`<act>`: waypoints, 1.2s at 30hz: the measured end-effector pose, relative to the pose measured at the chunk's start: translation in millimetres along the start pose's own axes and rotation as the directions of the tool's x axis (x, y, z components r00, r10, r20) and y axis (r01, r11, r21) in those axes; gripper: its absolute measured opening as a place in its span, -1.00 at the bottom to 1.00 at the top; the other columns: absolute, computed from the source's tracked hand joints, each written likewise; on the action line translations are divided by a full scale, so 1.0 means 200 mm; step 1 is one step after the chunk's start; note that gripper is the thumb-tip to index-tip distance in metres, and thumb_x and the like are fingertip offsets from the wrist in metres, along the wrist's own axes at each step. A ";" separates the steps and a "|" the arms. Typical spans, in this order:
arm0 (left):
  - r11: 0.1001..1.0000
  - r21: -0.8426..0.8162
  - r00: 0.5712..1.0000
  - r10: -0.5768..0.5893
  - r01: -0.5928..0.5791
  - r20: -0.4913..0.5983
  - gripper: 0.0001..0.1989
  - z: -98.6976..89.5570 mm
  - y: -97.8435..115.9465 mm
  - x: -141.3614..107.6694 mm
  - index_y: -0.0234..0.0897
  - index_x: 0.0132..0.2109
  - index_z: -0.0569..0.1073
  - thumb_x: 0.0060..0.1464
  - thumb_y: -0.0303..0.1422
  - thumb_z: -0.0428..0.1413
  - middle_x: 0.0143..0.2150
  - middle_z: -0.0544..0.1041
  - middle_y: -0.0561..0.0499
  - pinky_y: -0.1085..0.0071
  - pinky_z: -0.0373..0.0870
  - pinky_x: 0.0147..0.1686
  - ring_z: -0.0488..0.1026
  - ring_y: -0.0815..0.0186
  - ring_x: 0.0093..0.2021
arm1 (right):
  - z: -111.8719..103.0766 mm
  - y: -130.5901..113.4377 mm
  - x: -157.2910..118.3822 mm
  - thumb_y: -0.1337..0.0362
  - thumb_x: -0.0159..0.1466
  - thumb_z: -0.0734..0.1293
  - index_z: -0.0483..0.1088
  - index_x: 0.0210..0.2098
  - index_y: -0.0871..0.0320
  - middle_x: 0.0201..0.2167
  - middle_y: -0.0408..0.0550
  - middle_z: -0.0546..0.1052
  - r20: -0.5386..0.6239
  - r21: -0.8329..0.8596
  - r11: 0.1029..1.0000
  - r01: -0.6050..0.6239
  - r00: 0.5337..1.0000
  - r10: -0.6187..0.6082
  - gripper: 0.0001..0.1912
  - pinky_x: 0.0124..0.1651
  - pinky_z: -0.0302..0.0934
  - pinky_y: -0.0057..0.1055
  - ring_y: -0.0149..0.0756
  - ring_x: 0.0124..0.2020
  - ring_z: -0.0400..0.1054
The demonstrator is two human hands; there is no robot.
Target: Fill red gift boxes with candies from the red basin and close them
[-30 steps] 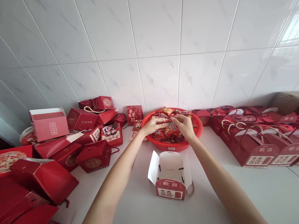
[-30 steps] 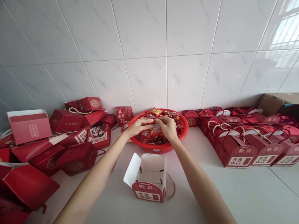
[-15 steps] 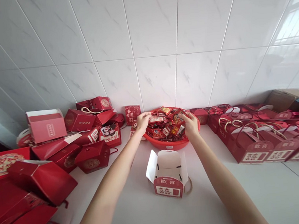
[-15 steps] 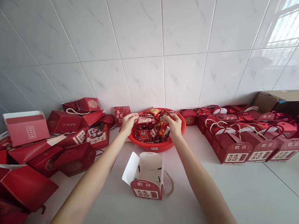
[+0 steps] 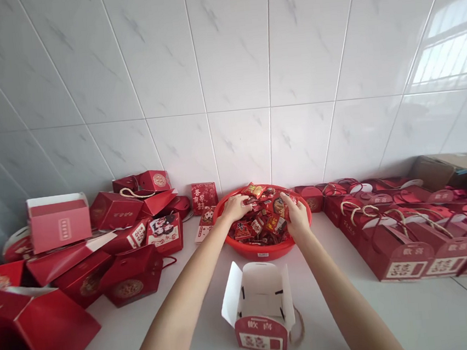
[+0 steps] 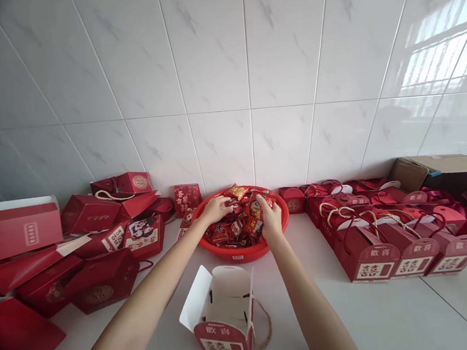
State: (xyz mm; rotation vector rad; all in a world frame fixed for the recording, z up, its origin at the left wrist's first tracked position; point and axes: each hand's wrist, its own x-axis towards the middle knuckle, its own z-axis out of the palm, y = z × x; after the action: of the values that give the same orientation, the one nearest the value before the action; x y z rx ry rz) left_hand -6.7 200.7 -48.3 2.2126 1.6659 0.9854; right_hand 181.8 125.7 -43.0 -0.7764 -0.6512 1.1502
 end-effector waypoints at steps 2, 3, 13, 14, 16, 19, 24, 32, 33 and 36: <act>0.999 0.040 1.000 0.004 -0.005 0.025 -0.82 -0.01 -0.01 -0.01 -0.17 -0.21 0.66 -0.02 -0.29 0.31 -0.12 0.67 -0.05 0.28 0.44 -0.02 0.57 0.11 -0.08 | 0.00 0.00 0.00 0.08 0.01 0.51 0.44 -0.38 0.11 -0.35 0.00 0.65 0.000 0.000 1.000 -0.010 1.000 0.010 -0.70 -0.27 0.53 -0.25 -0.05 -0.25 0.59; 0.998 0.057 0.999 0.006 -0.008 0.033 -0.86 -0.01 -0.01 -0.02 -0.17 -0.27 0.66 -0.02 -0.27 0.31 -0.18 0.68 -0.04 0.29 0.44 -0.05 0.57 0.12 -0.12 | 0.00 -0.01 0.00 0.09 0.02 0.51 0.44 -0.38 0.11 -0.36 0.00 0.65 -0.002 -0.002 1.000 -0.020 1.000 0.020 -0.71 -0.28 0.53 -0.26 -0.05 -0.25 0.59; 0.987 0.074 0.987 0.137 -0.144 0.087 -0.60 -0.02 0.07 -0.07 -0.16 0.02 0.60 -0.02 -0.40 0.29 0.13 0.58 -0.09 0.19 0.31 0.22 0.44 0.02 0.20 | 0.01 -0.01 0.00 0.20 0.01 0.42 0.38 -0.38 0.04 -0.40 -0.12 0.62 -0.126 -0.021 0.999 -0.046 0.991 0.043 -0.81 -0.38 0.49 -0.32 -0.14 -0.30 0.56; 0.986 0.061 0.984 0.145 -0.152 0.102 -0.63 -0.02 0.07 -0.08 -0.15 0.00 0.61 -0.01 -0.40 0.28 0.10 0.61 -0.07 0.21 0.33 0.19 0.47 0.04 0.17 | 0.01 -0.01 0.01 0.21 0.01 0.41 0.37 -0.39 0.04 -0.42 -0.13 0.61 -0.135 -0.018 0.999 -0.046 0.990 0.043 -0.82 -0.39 0.49 -0.32 -0.15 -0.32 0.55; 0.989 0.024 0.984 0.146 -0.149 0.099 -0.71 -0.02 0.08 -0.09 -0.14 -0.05 0.62 0.04 -0.37 0.25 0.02 0.65 -0.07 0.21 0.38 0.14 0.52 0.04 0.11 | 0.00 0.01 0.02 0.23 0.01 0.38 0.35 -0.41 0.04 -0.44 -0.13 0.59 -0.130 -0.016 0.999 -0.043 0.991 0.041 -0.85 -0.39 0.48 -0.32 -0.17 -0.35 0.54; 0.991 -0.039 0.990 0.127 -0.125 0.055 -0.79 -0.03 0.09 -0.10 -0.17 -0.13 0.63 0.18 -0.32 0.10 -0.12 0.68 -0.06 0.24 0.42 0.05 0.57 0.08 -0.01 | -0.02 0.03 0.05 0.21 0.03 0.36 0.34 -0.42 0.04 -0.44 -0.11 0.60 -0.089 -0.056 0.998 -0.025 0.996 0.020 -0.87 -0.37 0.48 -0.30 -0.15 -0.35 0.54; 0.982 -0.160 0.995 0.100 -0.103 -0.026 -0.70 -0.04 0.10 -0.10 -0.25 -0.18 0.60 0.26 -0.31 -0.03 -0.16 0.67 -0.07 0.30 0.47 -0.04 0.58 0.17 -0.12 | -0.03 0.05 0.06 0.19 0.01 0.40 0.38 -0.39 0.04 -0.39 -0.10 0.63 -0.074 -0.059 0.998 -0.027 0.997 0.022 -0.82 -0.33 0.49 -0.30 -0.13 -0.29 0.56; 0.822 -0.569 0.995 -0.069 0.013 -0.077 -0.62 0.00 0.21 -0.14 -0.27 -0.03 0.53 0.28 -0.12 -0.02 -0.19 0.61 -0.06 0.36 0.54 -0.32 0.54 0.25 -0.30 | 0.00 0.01 0.01 0.19 0.03 0.46 0.43 -0.32 0.08 -0.31 -0.07 0.65 0.033 -0.063 0.987 -0.145 0.989 0.147 -0.77 -0.32 0.48 -0.30 -0.13 -0.25 0.57; 0.833 -0.554 0.996 -0.054 0.005 -0.073 -0.65 0.01 0.23 -0.15 -0.27 -0.04 0.54 0.28 -0.15 -0.01 -0.19 0.62 -0.06 0.36 0.54 -0.30 0.54 0.24 -0.29 | 0.01 0.00 0.00 0.17 0.03 0.48 0.44 -0.32 0.08 -0.30 -0.07 0.65 0.056 -0.071 0.984 -0.163 0.984 0.167 -0.75 -0.32 0.48 -0.31 -0.13 -0.25 0.57; 0.888 -0.453 0.996 0.055 -0.082 -0.072 -0.72 0.02 0.28 -0.17 -0.28 -0.12 0.57 0.27 -0.25 0.01 -0.15 0.64 -0.07 0.32 0.52 -0.11 0.55 0.19 -0.15 | 0.01 -0.02 -0.02 0.18 -0.03 0.56 0.44 -0.30 0.10 -0.29 -0.06 0.65 0.131 -0.117 0.978 -0.171 0.974 0.186 -0.65 -0.31 0.47 -0.34 -0.13 -0.24 0.57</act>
State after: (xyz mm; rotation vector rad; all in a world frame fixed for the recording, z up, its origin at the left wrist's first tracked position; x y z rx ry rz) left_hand 34.3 152.2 -34.6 1.9485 1.2170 1.3123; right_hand 181.1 121.5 -39.5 -0.8617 -0.7774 1.3531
